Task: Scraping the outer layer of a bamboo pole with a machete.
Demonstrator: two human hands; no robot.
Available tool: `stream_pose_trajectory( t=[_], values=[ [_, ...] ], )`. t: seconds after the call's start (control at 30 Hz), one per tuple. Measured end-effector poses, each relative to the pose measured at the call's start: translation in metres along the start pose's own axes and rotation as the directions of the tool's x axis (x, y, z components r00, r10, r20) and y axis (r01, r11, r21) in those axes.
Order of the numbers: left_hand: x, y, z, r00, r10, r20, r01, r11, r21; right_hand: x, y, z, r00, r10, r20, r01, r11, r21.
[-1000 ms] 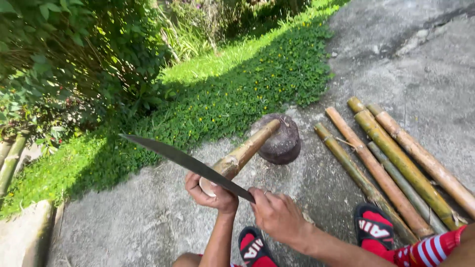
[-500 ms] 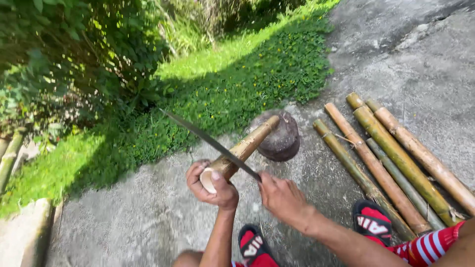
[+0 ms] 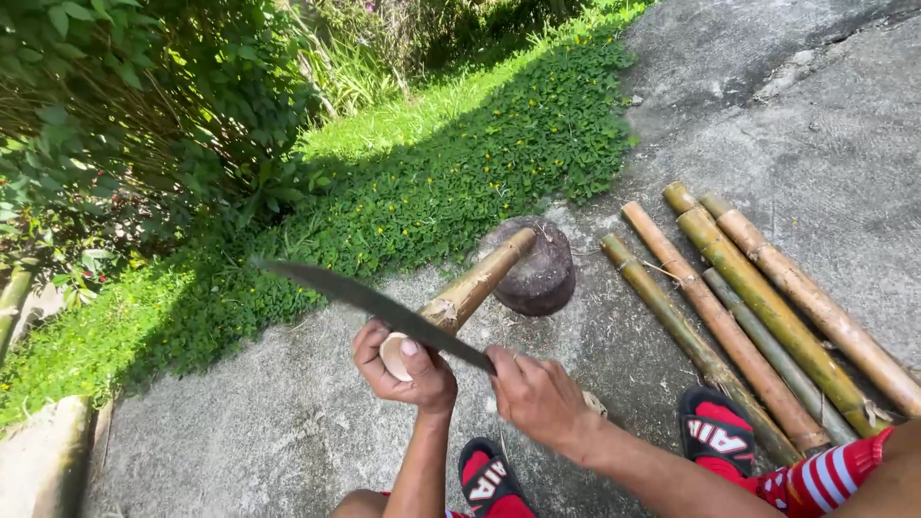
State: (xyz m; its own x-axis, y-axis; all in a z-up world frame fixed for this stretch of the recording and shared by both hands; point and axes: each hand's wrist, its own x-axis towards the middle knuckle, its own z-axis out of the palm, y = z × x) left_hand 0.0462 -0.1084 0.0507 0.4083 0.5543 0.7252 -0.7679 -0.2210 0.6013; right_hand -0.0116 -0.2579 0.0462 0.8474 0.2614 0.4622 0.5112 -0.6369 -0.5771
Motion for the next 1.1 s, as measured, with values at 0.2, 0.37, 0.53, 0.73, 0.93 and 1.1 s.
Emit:
stream_pose_trajectory(
  t=[0.2,0.37,0.53,0.73,0.93,1.1],
  values=[
    [0.006,0.003,-0.001,0.999,-0.051,0.000,0.051,0.998,-0.020,0.006,-0.010,-0.006,0.987,-0.090,-0.132,0.093,0.995,0.021],
    [0.008,0.009,-0.004,0.999,0.017,0.029,-0.019,0.998,0.052,0.008,0.027,0.014,0.956,0.197,0.218,-0.200,0.980,-0.010],
    [0.002,-0.002,-0.002,1.000,-0.011,0.011,0.011,0.999,-0.047,0.006,0.006,-0.010,0.994,0.097,0.053,-0.096,0.995,-0.030],
    [0.004,0.006,-0.004,0.998,0.052,0.032,-0.051,0.998,-0.042,0.010,0.043,0.015,0.968,0.179,0.177,-0.185,0.982,0.020],
    [0.008,0.004,0.002,0.999,-0.009,0.049,0.014,0.995,-0.098,0.006,0.029,0.011,0.991,0.107,0.076,-0.113,0.990,0.083],
    [0.014,-0.003,-0.002,1.000,0.020,0.012,-0.018,0.992,-0.122,0.024,0.075,0.037,0.939,0.320,0.123,-0.324,0.946,0.019]
  ],
)
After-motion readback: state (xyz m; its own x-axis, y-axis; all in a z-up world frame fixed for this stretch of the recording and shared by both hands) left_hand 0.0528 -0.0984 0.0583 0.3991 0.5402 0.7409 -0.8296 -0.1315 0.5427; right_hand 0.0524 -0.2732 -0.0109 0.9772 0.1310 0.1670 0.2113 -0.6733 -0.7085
